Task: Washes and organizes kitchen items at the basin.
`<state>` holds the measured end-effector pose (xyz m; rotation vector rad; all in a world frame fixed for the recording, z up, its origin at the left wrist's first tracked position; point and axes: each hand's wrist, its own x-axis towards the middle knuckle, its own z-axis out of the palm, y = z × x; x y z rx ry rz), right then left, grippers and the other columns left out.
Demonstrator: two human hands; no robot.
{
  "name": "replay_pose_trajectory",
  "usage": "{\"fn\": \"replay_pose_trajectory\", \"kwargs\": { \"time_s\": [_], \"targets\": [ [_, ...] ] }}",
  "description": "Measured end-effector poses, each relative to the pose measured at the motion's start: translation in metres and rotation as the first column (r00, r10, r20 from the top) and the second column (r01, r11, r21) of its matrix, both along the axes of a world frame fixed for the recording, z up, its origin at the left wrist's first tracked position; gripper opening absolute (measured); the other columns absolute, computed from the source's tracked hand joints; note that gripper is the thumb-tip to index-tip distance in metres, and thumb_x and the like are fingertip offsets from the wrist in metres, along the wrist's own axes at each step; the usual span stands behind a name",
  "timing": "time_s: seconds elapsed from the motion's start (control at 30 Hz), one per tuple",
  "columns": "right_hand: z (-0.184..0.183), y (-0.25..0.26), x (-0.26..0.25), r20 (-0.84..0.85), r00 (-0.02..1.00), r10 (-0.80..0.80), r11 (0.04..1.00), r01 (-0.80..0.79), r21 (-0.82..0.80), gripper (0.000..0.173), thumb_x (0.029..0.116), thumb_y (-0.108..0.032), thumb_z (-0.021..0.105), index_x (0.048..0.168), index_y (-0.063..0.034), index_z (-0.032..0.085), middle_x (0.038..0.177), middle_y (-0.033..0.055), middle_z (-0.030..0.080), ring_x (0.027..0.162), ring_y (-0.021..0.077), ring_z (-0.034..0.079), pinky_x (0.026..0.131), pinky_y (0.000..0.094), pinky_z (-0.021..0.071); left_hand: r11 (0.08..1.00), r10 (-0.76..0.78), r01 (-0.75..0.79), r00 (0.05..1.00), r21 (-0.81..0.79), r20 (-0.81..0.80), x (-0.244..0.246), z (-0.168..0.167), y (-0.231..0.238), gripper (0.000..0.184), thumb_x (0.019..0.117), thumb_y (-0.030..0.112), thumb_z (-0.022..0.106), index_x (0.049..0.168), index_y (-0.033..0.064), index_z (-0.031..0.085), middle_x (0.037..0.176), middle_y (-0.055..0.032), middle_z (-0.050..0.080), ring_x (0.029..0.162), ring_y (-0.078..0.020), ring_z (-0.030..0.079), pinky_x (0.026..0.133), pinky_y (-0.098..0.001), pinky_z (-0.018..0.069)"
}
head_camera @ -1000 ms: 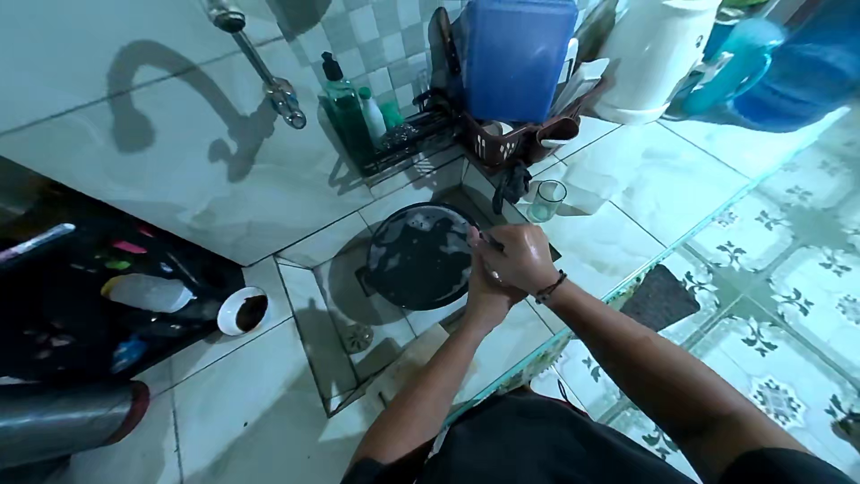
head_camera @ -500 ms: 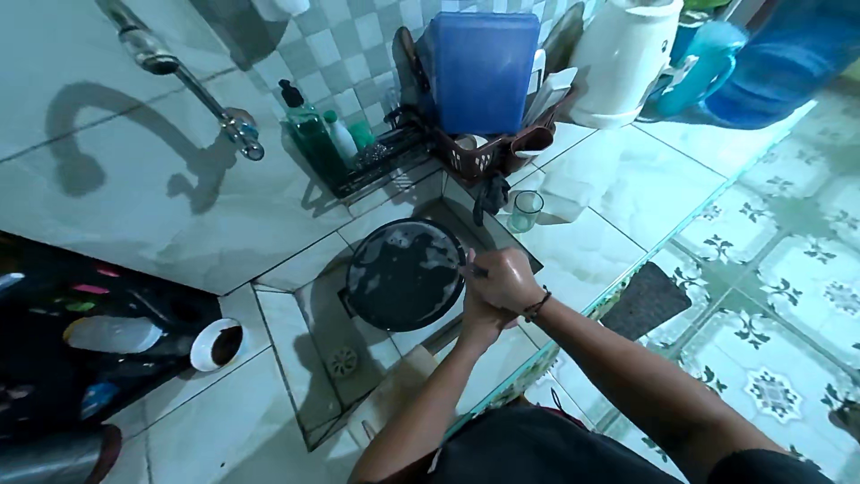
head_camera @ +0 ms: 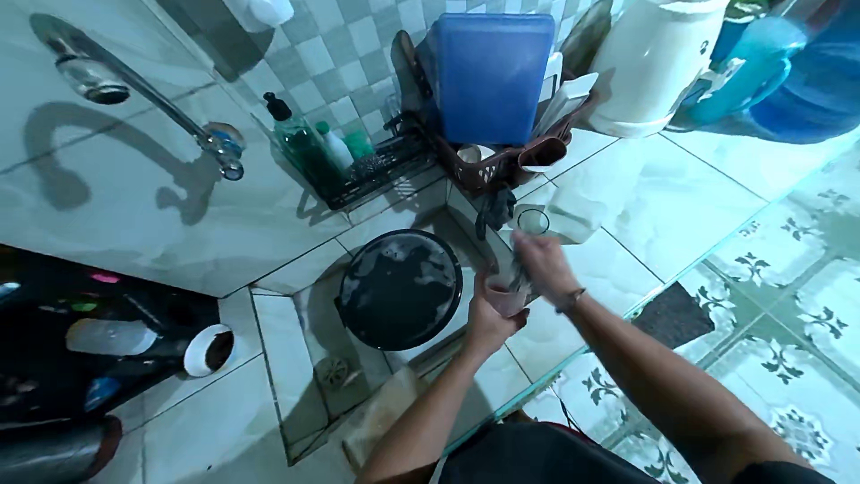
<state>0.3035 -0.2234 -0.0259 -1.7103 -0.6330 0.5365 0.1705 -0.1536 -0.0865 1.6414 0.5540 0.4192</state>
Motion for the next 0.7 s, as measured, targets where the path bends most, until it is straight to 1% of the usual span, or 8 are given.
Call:
{"fn": "replay_pose_trajectory", "kwargs": {
  "time_s": [0.07, 0.17, 0.27, 0.37, 0.43, 0.5, 0.6, 0.7],
  "targets": [
    [0.004, -0.001, 0.052, -0.006, 0.981, -0.193, 0.979, 0.193, 0.061, 0.059, 0.1090, -0.051, 0.032, 0.081, -0.0073, 0.060, 0.064, -0.0025, 0.056, 0.058, 0.0084, 0.057, 0.059, 0.0345, 0.0540, 0.999, 0.026, -0.026, 1.000, -0.023, -0.012, 0.002, -0.004, 0.003, 0.108, 0.0671, 0.011, 0.091, 0.155, 0.0022, 0.028, 0.121, -0.0181, 0.066, 0.107, -0.0180, 0.069, 0.095, -0.0343, 0.0586],
    [-0.018, -0.011, 0.140, 0.255, 0.931, -0.261, 0.962, 0.274, -0.017, 0.066, 0.1109, -0.046, 0.020, 0.091, -0.0004, 0.063, 0.074, 0.0081, 0.058, 0.069, 0.0190, 0.058, 0.070, 0.0439, 0.0502, 0.992, 0.111, -0.109, 0.993, -0.066, 0.036, -0.009, -0.016, 0.013, 0.099, 0.0732, 0.016, 0.089, 0.152, -0.0026, 0.032, 0.126, -0.0215, 0.062, 0.108, -0.0196, 0.068, 0.094, -0.0343, 0.0587],
    [-0.034, -0.019, 0.194, 0.381, 0.925, -0.012, 0.895, 0.180, -0.408, 0.048, 0.1116, -0.034, 0.034, 0.121, 0.0027, 0.064, 0.114, 0.0261, 0.067, 0.110, 0.0420, 0.065, 0.096, 0.0645, 0.0482, 0.968, 0.201, -0.190, 0.978, -0.161, 0.056, -0.025, -0.020, 0.024, 0.087, 0.0822, 0.012, 0.082, 0.151, -0.0035, 0.030, 0.130, -0.0207, 0.059, 0.106, -0.0211, 0.069, 0.088, -0.0372, 0.0626],
    [-0.060, -0.026, 0.206, 0.330, 0.900, 0.284, 0.711, 0.033, -0.703, 0.037, 0.0995, -0.022, 0.062, 0.131, -0.0034, 0.066, 0.127, 0.0303, 0.063, 0.120, 0.0538, 0.058, 0.094, 0.0799, 0.0411, 0.931, 0.301, -0.281, 0.952, -0.233, 0.054, -0.041, -0.022, 0.036, 0.070, 0.0922, 0.017, 0.068, 0.150, -0.0013, 0.033, 0.129, -0.0184, 0.059, 0.096, -0.0251, 0.071, 0.077, -0.0439, 0.0646],
    [-0.078, -0.031, 0.199, 0.303, 0.877, 0.373, 0.618, 0.009, -0.786, 0.046, 0.0901, -0.017, 0.076, 0.133, -0.0047, 0.066, 0.124, 0.0320, 0.065, 0.117, 0.0568, 0.058, 0.098, 0.0839, 0.0327, 0.903, 0.354, -0.328, 0.934, -0.279, 0.047, -0.051, -0.022, 0.044, 0.060, 0.1004, 0.031, 0.055, 0.149, 0.0016, 0.035, 0.119, -0.0148, 0.065, 0.087, -0.0250, 0.072, 0.070, -0.0438, 0.0652],
    [-0.088, -0.035, 0.194, 0.335, 0.849, 0.409, 0.557, 0.058, -0.828, 0.040, 0.0963, -0.017, 0.070, 0.134, -0.0057, 0.065, 0.118, 0.0307, 0.069, 0.115, 0.0550, 0.061, 0.107, 0.0824, 0.0241, 0.890, 0.389, -0.365, 0.921, -0.274, 0.037, -0.062, -0.028, 0.052, 0.055, 0.1055, 0.037, 0.041, 0.148, 0.0024, 0.038, 0.117, -0.0142, 0.065, 0.086, -0.0249, 0.072, 0.069, -0.0445, 0.0643],
    [-0.079, -0.039, 0.202, 0.426, 0.822, 0.379, 0.580, 0.147, -0.801, 0.024, 0.1033, -0.013, 0.056, 0.118, -0.0021, 0.071, 0.110, 0.0307, 0.070, 0.109, 0.0548, 0.064, 0.104, 0.0801, 0.0315, 0.866, 0.457, -0.443, 0.890, -0.232, 0.008, -0.075, -0.031, 0.059, 0.055, 0.1067, 0.040, 0.034, 0.147, 0.0026, 0.041, 0.120, -0.0143, 0.064, 0.089, -0.0238, 0.071, 0.070, -0.0429, 0.0644],
    [-0.021, -0.033, 0.204, 0.531, 0.764, 0.366, 0.637, 0.211, -0.742, 0.023, 0.1049, -0.013, 0.055, 0.114, -0.0012, 0.071, 0.103, 0.0339, 0.070, 0.102, 0.0587, 0.064, 0.092, 0.0793, 0.0394, 0.843, 0.506, -0.492, 0.862, -0.216, 0.012, -0.090, -0.031, 0.060, 0.065, 0.1054, 0.052, 0.038, 0.148, 0.0025, 0.040, 0.122, -0.0132, 0.063, 0.091, -0.0221, 0.071, 0.070, -0.0415, 0.0649]
  ]
}}
